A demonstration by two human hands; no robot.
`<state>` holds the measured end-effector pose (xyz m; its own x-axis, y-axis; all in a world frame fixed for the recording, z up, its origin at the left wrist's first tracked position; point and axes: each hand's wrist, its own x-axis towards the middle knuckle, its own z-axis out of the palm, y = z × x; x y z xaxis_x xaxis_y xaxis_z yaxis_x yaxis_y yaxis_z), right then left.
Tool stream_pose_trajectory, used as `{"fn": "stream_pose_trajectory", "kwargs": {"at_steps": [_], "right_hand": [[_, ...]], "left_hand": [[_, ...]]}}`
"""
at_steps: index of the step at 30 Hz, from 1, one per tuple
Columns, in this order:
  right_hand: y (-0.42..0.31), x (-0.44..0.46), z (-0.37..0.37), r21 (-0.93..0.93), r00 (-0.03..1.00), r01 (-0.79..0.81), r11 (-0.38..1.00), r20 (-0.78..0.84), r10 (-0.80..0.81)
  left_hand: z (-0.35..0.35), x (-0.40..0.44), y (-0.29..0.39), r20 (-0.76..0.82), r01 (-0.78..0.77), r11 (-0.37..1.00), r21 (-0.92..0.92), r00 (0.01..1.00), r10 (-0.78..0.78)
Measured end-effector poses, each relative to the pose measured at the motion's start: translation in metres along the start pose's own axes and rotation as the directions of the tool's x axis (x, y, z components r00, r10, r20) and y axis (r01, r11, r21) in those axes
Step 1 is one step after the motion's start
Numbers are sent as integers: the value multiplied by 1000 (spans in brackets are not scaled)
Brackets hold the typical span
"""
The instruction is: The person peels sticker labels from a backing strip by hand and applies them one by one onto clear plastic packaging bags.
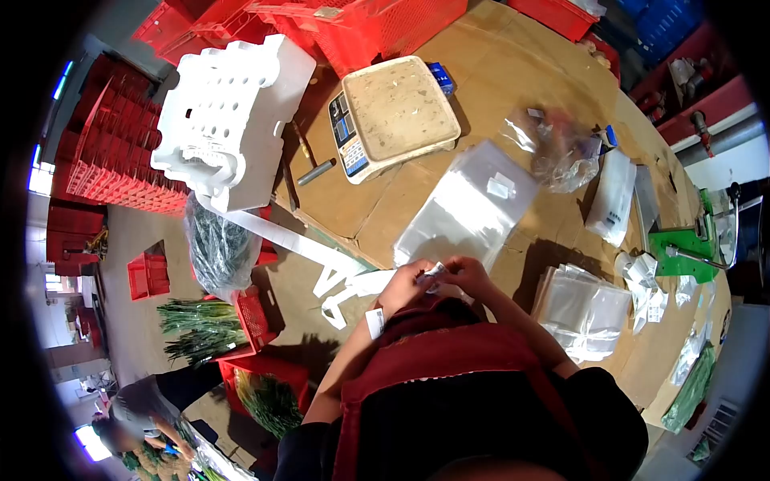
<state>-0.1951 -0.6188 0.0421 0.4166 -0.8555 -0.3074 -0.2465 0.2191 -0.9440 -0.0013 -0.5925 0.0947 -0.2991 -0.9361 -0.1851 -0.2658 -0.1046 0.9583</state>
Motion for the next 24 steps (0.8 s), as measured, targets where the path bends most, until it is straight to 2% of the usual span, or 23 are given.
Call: {"fn": "stream_pose_trajectory", "kwargs": {"at_steps": [1,2,3,4,5,6,8,9,10,11,12,13,14,15,16,17,18,19,20,21,22,23,24], "right_hand": [[-6,-1,1,5,1000,-2,1000,-2,2],[-15,1,0,-99,999,-29,995,-44,25],[-22,3,-2,-204,995,-60,977,-87,43],[-20,10,-7,-207,996,-57,977,-84,41],[-14,17,-14,-530,979,8,848,-170,-115],[-10,20,-19,-790,937,24,613,-195,-289],[-15,23,-23,-802,911,21,596,-231,-343],[-15,22,-23,-812,883,7,584,-269,-385],[-2,20,-23,-731,891,147,666,-195,-410],[4,16,-22,-730,892,154,665,-187,-412],[9,10,-21,-764,859,292,576,-55,-509],[13,8,-22,-775,804,421,471,78,-589],[16,11,-24,-821,780,418,389,106,-616],[19,13,-25,-821,780,420,387,109,-616],[16,14,-24,-787,828,394,475,80,-555],[12,17,-25,-749,870,361,556,54,-491],[12,19,-32,-750,870,358,556,50,-491],[13,21,-44,-496,933,259,829,-94,-347],[2,23,-53,-166,972,126,978,-174,-155],[-10,25,-68,-208,810,374,904,-402,-428],[-14,33,-87,-752,472,163,639,-509,-720],[-64,19,-82,-634,418,-1,774,-703,-575],[-47,19,-81,-753,423,-5,658,-598,-681]], "left_hand": [[-2,-1,1,19,72,997,-36,997,-71],[-2,-1,-4,23,73,997,-34,997,-72],[-2,0,-12,-44,60,989,136,998,-55],[-2,2,-17,-113,58,952,302,993,-25],[-3,1,-19,-121,60,951,302,992,-24],[-4,-2,-20,-116,74,956,283,992,-43],[-4,-4,-31,-141,68,983,169,989,-44],[-2,-5,-36,-149,73,982,172,988,-48],[0,-5,-33,-213,-3,999,46,977,13],[-1,-5,-28,-284,-92,993,-76,956,67],[-8,-5,-23,-212,-39,994,-100,977,17],[-10,-5,-20,-217,-38,994,-101,976,15],[-11,-3,-18,-194,-59,995,-82,980,42],[-11,-3,-17,-167,-78,995,-64,984,67],[-10,-5,-14,-164,-77,995,-65,984,66],[-8,-5,-11,-149,-5,999,-45,989,-2],[-7,-5,-9,-135,67,997,-23,988,-70],[-6,-6,-8,-133,66,998,-23,989,-68],[-6,-7,-8,-161,37,999,12,986,-35],[-5,-8,-9,-188,11,999,46,982,-2],[-4,-10,-12,-187,15,999,42,982,-7],[-4,-12,-16,-177,57,997,50,983,-48],[-5,-10,-18,-166,92,994,62,983,-80]]}}
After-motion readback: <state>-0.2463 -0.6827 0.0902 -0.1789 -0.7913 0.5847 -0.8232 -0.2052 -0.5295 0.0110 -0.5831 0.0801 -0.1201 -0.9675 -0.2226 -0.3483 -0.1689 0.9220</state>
